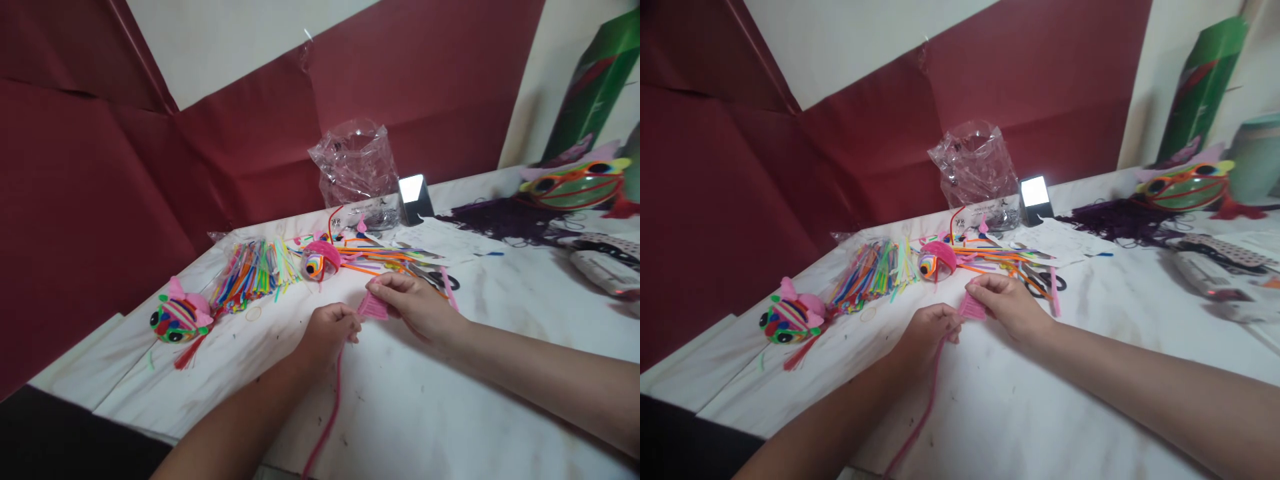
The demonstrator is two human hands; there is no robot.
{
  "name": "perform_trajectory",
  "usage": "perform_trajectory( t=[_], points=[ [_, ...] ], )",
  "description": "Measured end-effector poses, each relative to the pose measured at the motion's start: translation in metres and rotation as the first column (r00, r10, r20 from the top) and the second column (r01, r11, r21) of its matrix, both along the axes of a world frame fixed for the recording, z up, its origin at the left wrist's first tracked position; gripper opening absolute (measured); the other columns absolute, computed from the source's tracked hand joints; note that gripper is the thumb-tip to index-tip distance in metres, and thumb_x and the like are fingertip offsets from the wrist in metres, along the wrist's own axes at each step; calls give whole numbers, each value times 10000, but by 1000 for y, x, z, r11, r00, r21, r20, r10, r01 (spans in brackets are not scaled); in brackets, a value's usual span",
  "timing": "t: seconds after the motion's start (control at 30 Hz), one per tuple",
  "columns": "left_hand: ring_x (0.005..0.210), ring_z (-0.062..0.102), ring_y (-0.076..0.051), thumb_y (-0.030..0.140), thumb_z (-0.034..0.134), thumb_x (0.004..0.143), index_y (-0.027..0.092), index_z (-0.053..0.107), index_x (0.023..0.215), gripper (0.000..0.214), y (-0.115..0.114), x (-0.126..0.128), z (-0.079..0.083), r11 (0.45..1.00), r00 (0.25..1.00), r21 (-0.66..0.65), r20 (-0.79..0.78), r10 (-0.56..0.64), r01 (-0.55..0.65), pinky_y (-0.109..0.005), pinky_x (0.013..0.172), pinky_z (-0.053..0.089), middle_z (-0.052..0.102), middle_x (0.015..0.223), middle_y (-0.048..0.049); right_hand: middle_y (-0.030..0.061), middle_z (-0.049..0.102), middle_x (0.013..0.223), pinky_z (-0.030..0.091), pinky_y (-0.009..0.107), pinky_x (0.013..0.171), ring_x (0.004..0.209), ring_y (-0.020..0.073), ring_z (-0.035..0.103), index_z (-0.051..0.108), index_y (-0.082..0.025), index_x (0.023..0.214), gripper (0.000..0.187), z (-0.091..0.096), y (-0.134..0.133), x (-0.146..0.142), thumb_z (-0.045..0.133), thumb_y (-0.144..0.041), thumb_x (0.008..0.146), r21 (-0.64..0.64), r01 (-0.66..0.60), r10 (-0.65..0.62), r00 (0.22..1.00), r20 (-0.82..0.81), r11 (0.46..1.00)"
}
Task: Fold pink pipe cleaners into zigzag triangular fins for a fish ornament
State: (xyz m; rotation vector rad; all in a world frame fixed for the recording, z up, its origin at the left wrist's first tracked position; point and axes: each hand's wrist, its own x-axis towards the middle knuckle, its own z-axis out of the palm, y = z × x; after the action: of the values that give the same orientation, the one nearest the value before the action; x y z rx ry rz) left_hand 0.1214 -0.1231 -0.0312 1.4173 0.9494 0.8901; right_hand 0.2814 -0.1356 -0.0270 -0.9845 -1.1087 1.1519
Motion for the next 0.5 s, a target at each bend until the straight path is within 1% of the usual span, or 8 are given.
perform_trajectory(
  t=[0.1, 0.17, 0.27, 0.33, 0.37, 0.43, 0.47, 0.5],
  points=[
    [458, 435, -79, 222, 572, 609, 139, 556, 554, 101, 1, 0, 0, 1000, 1000, -5, -7, 17, -17, -231, 517, 359, 500, 493, 24, -47, 453, 519, 270, 225, 439, 464, 72, 338, 584, -177, 650, 318, 1, -2, 1, 686, -478, 632, 42, -5, 2, 998, 60, 999],
    [459, 429, -77, 209, 569, 607, 140, 551, 541, 97, 1, -1, -1, 1000, 1000, -1, -12, 10, -10, -225, 514, 346, 495, 480, 27, -33, 490, 539, 314, 237, 464, 482, 87, 384, 587, -183, 645, 303, 4, -7, 0, 651, -478, 674, 90, -4, -9, 990, 143, 996],
    [453, 406, -73, 180, 549, 606, 142, 542, 525, 89, 3, -2, -3, 999, 999, 26, -23, 32, -32, -219, 497, 315, 480, 458, 34, 23, 600, 668, 399, 276, 583, 618, 144, 514, 620, -195, 664, 254, 8, -16, -3, 602, -438, 734, 256, -27, -57, 948, 315, 966],
    [451, 396, -72, 165, 531, 602, 143, 545, 533, 73, 5, -3, -3, 995, 996, 46, -6, 84, -84, -217, 495, 305, 474, 455, 38, 47, 636, 758, 415, 297, 651, 703, 173, 551, 651, -204, 730, 207, 9, -17, -4, 595, -403, 742, 349, -25, -121, 913, 391, 937],
    [454, 399, -72, 162, 525, 601, 144, 545, 538, 69, 6, -4, -2, 992, 993, 49, 16, 118, -119, -218, 499, 306, 472, 455, 39, 49, 641, 776, 415, 304, 663, 715, 179, 555, 659, -206, 768, 197, 7, -15, -3, 601, -391, 733, 363, 5, -163, 900, 404, 932],
    [458, 406, -72, 172, 529, 604, 144, 545, 552, 61, 7, -5, 1, 983, 981, 25, 77, 179, -182, -220, 514, 317, 472, 461, 40, 39, 630, 738, 408, 307, 641, 674, 174, 542, 656, -203, 795, 207, 2, -5, 3, 619, -386, 706, 299, 97, -218, 888, 405, 949],
    [459, 410, -71, 181, 539, 603, 143, 545, 559, 58, 8, -6, 2, 980, 974, 3, 107, 199, -201, -222, 521, 322, 472, 468, 39, 29, 615, 697, 399, 303, 617, 642, 167, 526, 650, -198, 770, 208, -2, 1, 7, 631, -389, 689, 235, 130, -217, 892, 397, 963],
    [459, 410, -69, 193, 553, 600, 141, 544, 564, 63, 9, -7, 4, 978, 969, -21, 134, 210, -209, -224, 524, 325, 475, 476, 38, 16, 589, 639, 384, 293, 578, 595, 156, 502, 635, -193, 719, 208, -6, 8, 12, 640, -396, 674, 152, 121, -172, 905, 388, 981]
  ],
)
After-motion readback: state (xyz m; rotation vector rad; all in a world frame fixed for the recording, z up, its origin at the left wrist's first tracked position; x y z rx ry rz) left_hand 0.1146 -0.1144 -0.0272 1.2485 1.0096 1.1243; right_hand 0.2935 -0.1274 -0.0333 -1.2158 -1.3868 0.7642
